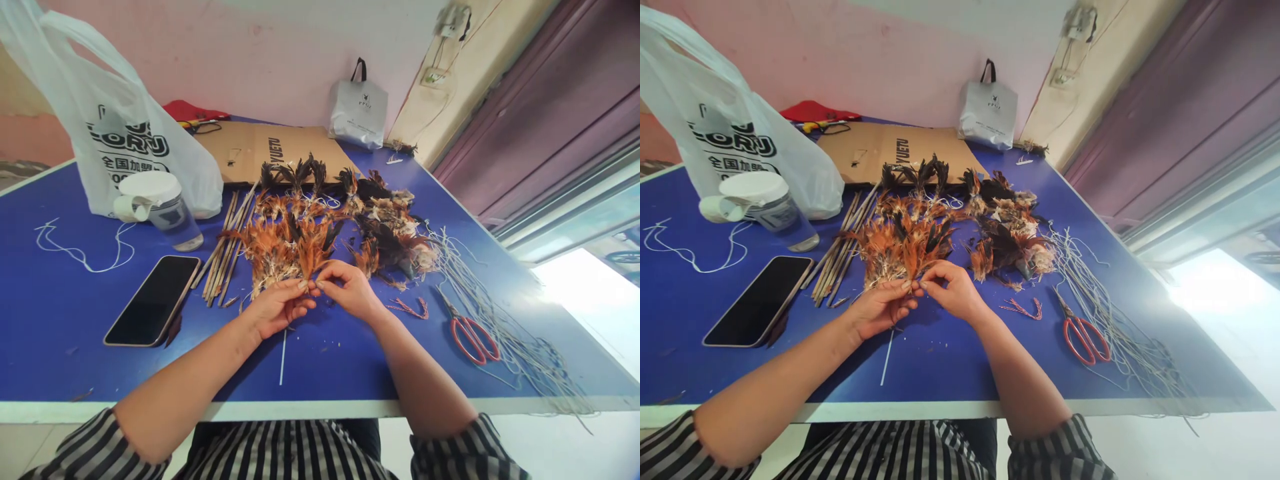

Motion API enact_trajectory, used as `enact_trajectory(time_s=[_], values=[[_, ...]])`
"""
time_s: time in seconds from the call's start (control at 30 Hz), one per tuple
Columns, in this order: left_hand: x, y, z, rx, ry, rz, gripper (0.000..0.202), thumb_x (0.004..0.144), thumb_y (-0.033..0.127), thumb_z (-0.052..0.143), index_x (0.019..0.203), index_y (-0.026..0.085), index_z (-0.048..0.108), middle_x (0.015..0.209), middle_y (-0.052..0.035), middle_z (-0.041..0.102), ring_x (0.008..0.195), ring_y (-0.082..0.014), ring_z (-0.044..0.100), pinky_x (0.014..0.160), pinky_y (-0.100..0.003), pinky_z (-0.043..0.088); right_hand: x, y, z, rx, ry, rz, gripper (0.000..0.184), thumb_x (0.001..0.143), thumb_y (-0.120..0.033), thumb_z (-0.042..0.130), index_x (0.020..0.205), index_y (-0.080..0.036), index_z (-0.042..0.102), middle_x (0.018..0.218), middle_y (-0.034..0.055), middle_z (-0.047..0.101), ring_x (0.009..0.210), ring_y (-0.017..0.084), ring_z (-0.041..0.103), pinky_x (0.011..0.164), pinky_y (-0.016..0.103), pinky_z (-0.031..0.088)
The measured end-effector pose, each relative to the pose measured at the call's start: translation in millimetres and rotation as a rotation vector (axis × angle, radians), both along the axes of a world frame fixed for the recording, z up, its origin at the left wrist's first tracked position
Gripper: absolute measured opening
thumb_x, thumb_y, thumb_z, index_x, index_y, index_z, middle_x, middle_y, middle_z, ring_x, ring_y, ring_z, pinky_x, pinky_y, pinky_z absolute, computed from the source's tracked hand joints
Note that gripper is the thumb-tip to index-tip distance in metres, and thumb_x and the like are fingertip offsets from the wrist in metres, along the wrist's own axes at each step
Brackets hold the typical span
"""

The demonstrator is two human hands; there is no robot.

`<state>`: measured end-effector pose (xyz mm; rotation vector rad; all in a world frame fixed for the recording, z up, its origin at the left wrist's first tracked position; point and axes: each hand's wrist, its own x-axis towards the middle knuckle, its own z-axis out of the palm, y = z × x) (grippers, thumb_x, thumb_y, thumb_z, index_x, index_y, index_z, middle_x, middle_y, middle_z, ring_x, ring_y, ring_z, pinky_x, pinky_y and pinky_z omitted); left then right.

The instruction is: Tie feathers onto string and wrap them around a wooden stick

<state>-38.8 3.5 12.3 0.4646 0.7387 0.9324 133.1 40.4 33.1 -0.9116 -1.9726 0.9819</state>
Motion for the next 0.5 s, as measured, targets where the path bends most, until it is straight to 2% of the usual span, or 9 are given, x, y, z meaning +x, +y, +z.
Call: enact_trajectory(time_s=[0.07, 0.17, 0.3, 0.4, 0.5], values=[[0, 1, -1.2, -0.082, -0.058, 0.010, 0.013, 0.080, 0.007, 0.054, 0.085, 0.009, 0.065, 0.078, -0.0067, 0.067, 0.058, -0.0090, 0.063, 0.045, -0.014, 0.050, -3, -3, -0.6, 0.111, 0.032, -0.037, 0.008, 0.075, -0.019, 0.059, 0.069, -0.016, 0.061, 0.079, 0.0037, 0.058, 0.075, 0.013, 0.054, 0.065, 0.025, 0.043], [-1, 1, -2.1, -0.169, -0.163, 0.004, 0.013, 0.080, 0.006, 0.053, 0.085, 0.008, 0.064, 0.073, -0.0058, 0.065, 0.055, -0.0076, 0.060, 0.042, -0.013, 0.047, -7, -7, -3.4, 0.125, 0.110, -0.081, 0.010, 0.075, -0.019, 0.059, 0.066, -0.016, 0.058, 0.085, 0.0050, 0.057, 0.081, 0.015, 0.055, 0.067, 0.027, 0.044], [0, -1, -1.2, -0.197, -0.248, -0.023, 0.013, 0.080, 0.005, 0.052, 0.083, 0.007, 0.064, 0.070, -0.0056, 0.062, 0.052, -0.0067, 0.057, 0.040, -0.012, 0.043, -14, -11, -8.6, -0.052, 0.297, -0.050, 0.015, 0.077, -0.028, 0.058, 0.067, -0.017, 0.054, 0.086, 0.0053, 0.059, 0.077, 0.014, 0.055, 0.067, 0.028, 0.046], [4, -3, 0.9, -0.197, -0.255, 0.022, 0.016, 0.081, 0.001, 0.048, 0.079, 0.004, 0.064, 0.068, -0.0062, 0.061, 0.050, -0.0050, 0.055, 0.040, -0.011, 0.043, -17, -14, -11.8, -0.251, 0.406, -0.019, 0.020, 0.078, -0.033, 0.058, 0.069, -0.017, 0.051, 0.085, 0.0043, 0.060, 0.057, 0.008, 0.049, 0.051, 0.022, 0.041], [7, -4, 3.1, -0.215, -0.216, 0.070, 0.020, 0.082, -0.001, 0.045, 0.075, 0.003, 0.063, 0.065, -0.0070, 0.061, 0.049, -0.0039, 0.055, 0.044, -0.009, 0.045, -17, -15, -14.7, -0.346, 0.464, 0.006, 0.020, 0.078, -0.034, 0.059, 0.071, -0.017, 0.050, 0.081, 0.0017, 0.059, 0.046, 0.004, 0.038, 0.042, 0.019, 0.032]])
